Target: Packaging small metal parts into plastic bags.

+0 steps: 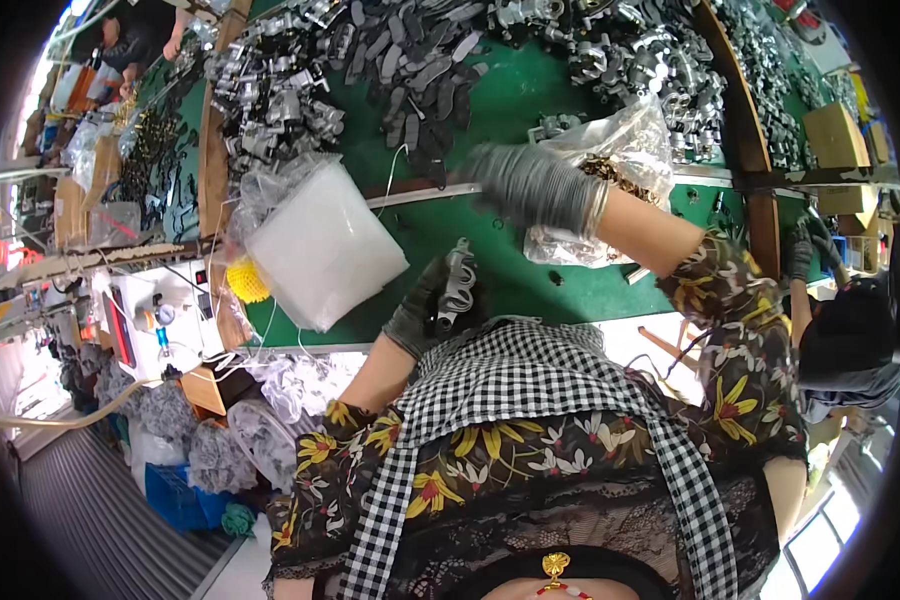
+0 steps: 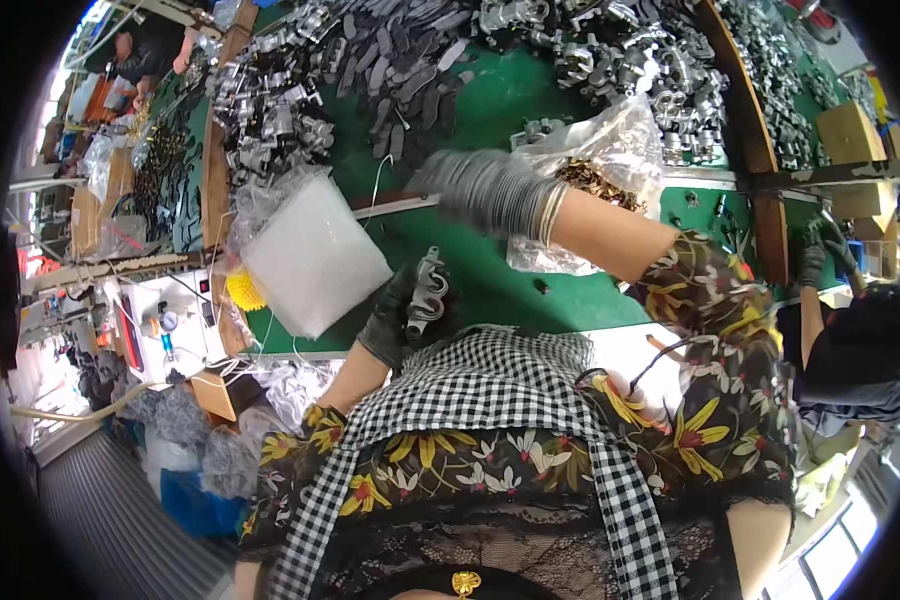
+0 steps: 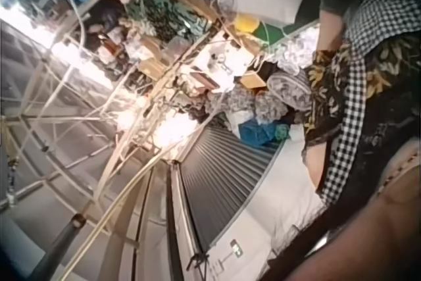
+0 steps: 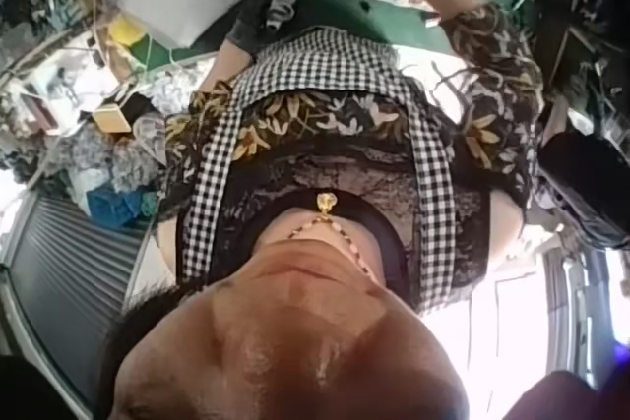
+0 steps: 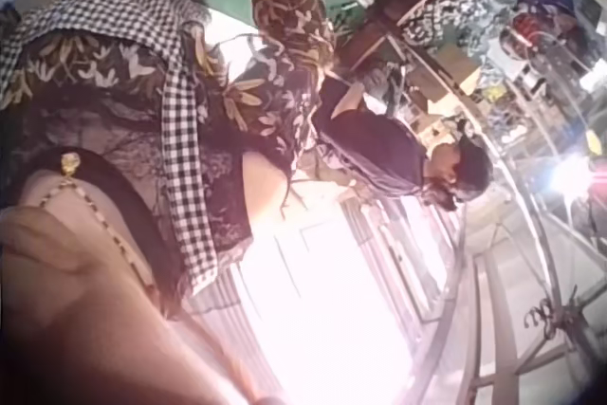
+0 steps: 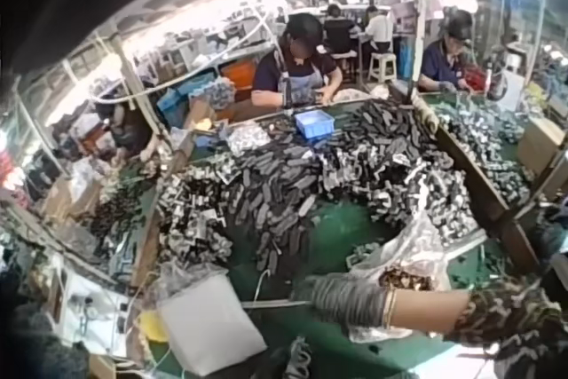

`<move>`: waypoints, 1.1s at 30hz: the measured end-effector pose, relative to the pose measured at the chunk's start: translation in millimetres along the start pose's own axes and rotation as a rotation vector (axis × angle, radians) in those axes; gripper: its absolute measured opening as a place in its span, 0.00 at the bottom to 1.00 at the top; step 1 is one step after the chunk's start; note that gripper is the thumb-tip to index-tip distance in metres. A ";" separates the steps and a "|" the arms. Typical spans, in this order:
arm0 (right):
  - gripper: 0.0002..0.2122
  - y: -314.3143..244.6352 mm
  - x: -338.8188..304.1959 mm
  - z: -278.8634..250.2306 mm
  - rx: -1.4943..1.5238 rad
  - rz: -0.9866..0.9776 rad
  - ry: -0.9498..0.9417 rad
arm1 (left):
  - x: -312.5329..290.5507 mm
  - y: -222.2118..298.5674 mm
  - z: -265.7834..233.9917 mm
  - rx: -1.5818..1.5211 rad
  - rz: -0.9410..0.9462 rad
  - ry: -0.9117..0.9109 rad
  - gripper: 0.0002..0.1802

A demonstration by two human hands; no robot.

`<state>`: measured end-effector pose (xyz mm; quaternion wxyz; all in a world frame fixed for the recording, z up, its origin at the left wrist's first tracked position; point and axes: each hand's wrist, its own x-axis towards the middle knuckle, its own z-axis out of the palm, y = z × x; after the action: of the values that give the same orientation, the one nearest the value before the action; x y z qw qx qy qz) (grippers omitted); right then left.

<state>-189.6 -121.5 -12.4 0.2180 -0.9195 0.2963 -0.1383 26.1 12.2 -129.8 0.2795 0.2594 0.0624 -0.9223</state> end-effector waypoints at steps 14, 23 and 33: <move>0.15 67.7 -1.5 137.3 -0.287 1.072 -0.064 | -11.6 -6.3 -34.4 -0.029 0.321 -0.043 0.33; 0.17 -26.0 -46.2 58.7 1.487 0.741 0.568 | -9.2 -10.5 4.2 -0.178 0.488 -0.225 0.33; 0.15 -85.1 -73.4 52.0 1.384 0.804 0.408 | 6.3 17.1 36.5 0.135 0.624 -0.115 0.30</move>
<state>-186.1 1.5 -25.6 0.7098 -0.3580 0.4843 -0.3653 14.8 -14.7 -101.2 0.5340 0.2316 -0.0971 -0.8073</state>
